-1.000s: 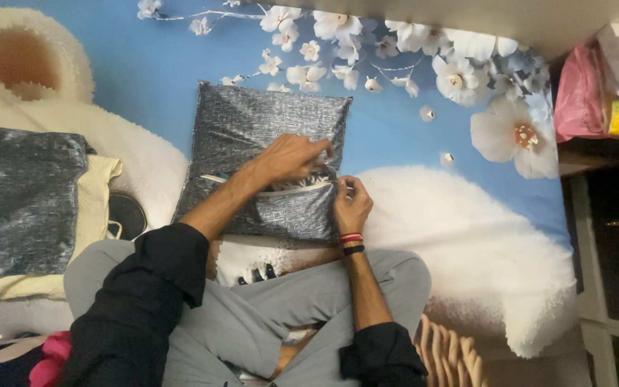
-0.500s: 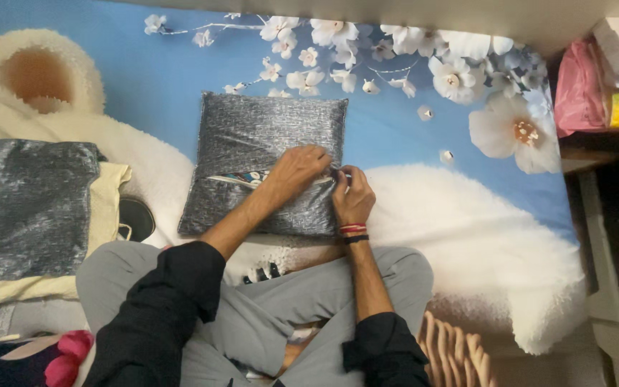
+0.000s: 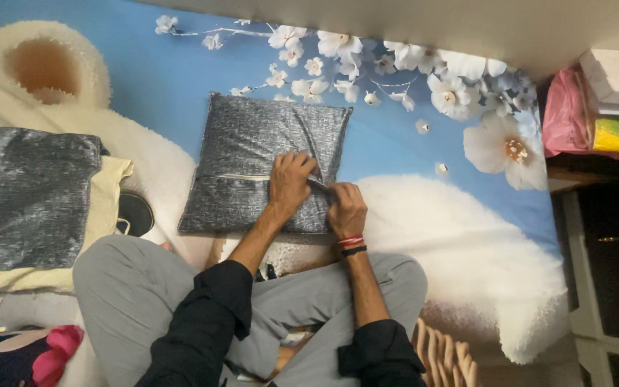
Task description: The person sits on a bed and puts a silver pillowcase onto a patterned pillow. They insert the pillow, smooth the fabric, and zip the closure. They repeat the process with a second pillow and a different patterned pillow.
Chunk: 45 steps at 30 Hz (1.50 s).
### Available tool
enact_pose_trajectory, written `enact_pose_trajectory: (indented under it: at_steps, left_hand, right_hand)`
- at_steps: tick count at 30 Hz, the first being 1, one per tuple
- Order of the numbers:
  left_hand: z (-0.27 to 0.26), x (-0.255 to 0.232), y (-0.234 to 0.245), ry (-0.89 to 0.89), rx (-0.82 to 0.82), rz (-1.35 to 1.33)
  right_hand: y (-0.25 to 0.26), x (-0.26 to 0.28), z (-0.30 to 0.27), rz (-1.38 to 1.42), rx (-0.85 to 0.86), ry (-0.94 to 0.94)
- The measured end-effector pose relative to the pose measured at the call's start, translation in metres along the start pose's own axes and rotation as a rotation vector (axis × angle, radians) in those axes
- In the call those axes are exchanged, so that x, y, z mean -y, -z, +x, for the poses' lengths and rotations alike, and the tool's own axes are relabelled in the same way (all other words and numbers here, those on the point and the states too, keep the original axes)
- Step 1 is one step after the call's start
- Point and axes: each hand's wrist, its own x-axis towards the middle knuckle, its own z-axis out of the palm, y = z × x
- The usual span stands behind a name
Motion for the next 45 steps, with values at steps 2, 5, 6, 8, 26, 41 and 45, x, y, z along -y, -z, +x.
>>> enact_pose_trajectory:
  at_steps: [2, 5, 6, 8, 26, 41, 45]
  left_hand:
    - [0.0, 0.003, -0.001, -0.04, -0.019, -0.014]
    - [0.001, 0.0, -0.003, -0.255, -0.169, 0.048]
    - [-0.001, 0.001, -0.002, -0.301, -0.186, 0.101]
    - [-0.008, 0.001, 0.001, -0.39, -0.213, 0.205]
    - [-0.026, -0.027, -0.016, 0.016, 0.067, -0.14]
    - [-0.043, -0.037, -0.018, 0.092, 0.06, -0.244]
    - [-0.04, -0.041, -0.01, 0.062, -0.008, -0.209]
  right_hand:
    - [0.0, 0.0, 0.0, 0.027, -0.032, -0.002]
    - [-0.001, 0.007, 0.009, 0.127, -0.114, -0.132]
    - [0.0, 0.009, 0.013, 0.148, -0.116, -0.144]
    - [0.001, 0.01, 0.023, 0.19, -0.117, -0.174]
    - [0.017, 0.007, 0.028, 0.103, 0.038, -0.244]
    - [-0.009, -0.034, 0.024, -0.054, 0.03, -0.213]
    - [0.003, -0.026, 0.031, 0.087, 0.069, -0.317]
